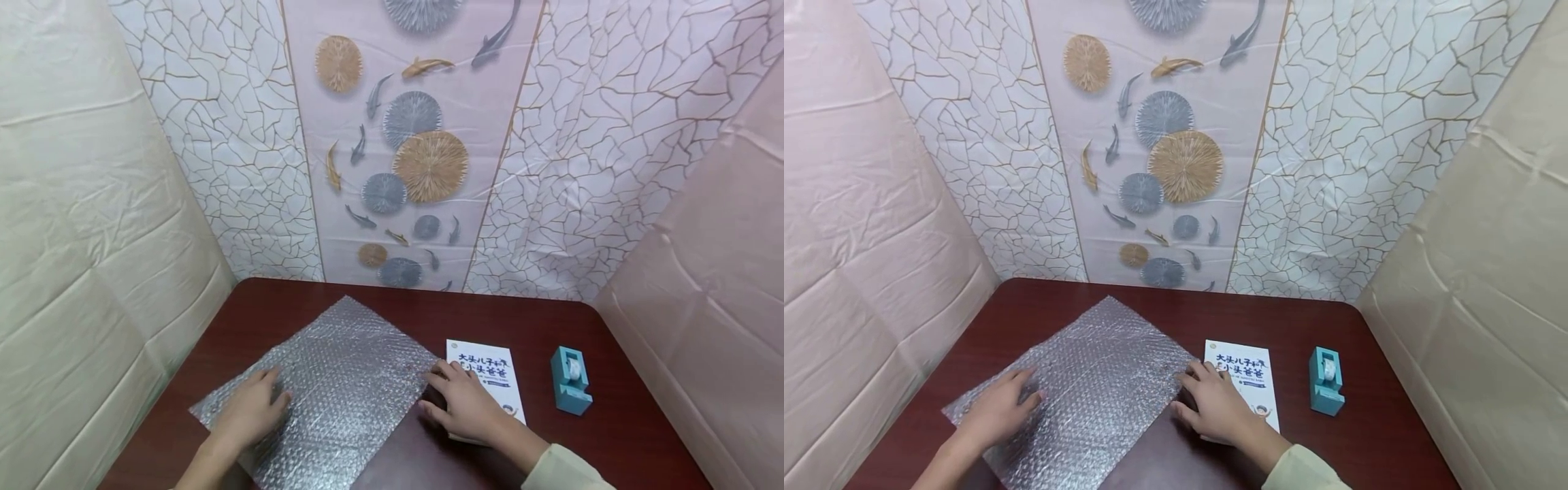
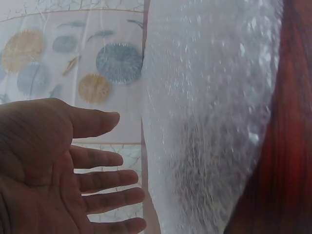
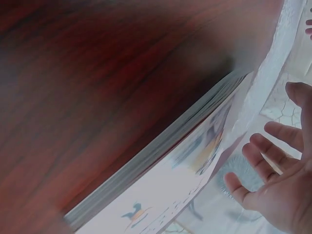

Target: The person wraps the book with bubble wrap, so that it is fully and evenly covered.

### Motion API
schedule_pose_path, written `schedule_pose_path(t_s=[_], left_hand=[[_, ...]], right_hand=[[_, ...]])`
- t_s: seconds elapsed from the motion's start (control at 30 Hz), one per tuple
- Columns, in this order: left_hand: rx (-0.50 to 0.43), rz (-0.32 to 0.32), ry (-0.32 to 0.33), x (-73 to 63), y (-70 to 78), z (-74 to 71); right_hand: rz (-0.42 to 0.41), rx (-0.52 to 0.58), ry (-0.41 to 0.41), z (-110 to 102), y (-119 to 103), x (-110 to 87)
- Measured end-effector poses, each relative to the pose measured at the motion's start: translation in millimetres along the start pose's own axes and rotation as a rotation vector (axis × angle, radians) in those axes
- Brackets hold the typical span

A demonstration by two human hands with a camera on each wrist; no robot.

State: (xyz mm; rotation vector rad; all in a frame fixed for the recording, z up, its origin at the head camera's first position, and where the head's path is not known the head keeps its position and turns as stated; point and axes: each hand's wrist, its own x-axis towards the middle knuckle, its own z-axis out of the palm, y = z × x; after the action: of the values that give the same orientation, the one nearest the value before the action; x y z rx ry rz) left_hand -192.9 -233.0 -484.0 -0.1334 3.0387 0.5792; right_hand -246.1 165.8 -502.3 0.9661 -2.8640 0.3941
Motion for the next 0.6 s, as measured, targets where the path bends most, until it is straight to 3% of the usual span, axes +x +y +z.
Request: schedule_pose_path(t_s=[0.3,0.6], left_hand=[[-0.029,0.062,0.053,2.8,17.9,5.6],[-0.004,0.06,0.088,8.1,40.1,10.1]], right_hand=[[0.059,-0.052,0.066,-9,17,-22.0],[0.16,-0.095,0.073,-18,30,-43.3]])
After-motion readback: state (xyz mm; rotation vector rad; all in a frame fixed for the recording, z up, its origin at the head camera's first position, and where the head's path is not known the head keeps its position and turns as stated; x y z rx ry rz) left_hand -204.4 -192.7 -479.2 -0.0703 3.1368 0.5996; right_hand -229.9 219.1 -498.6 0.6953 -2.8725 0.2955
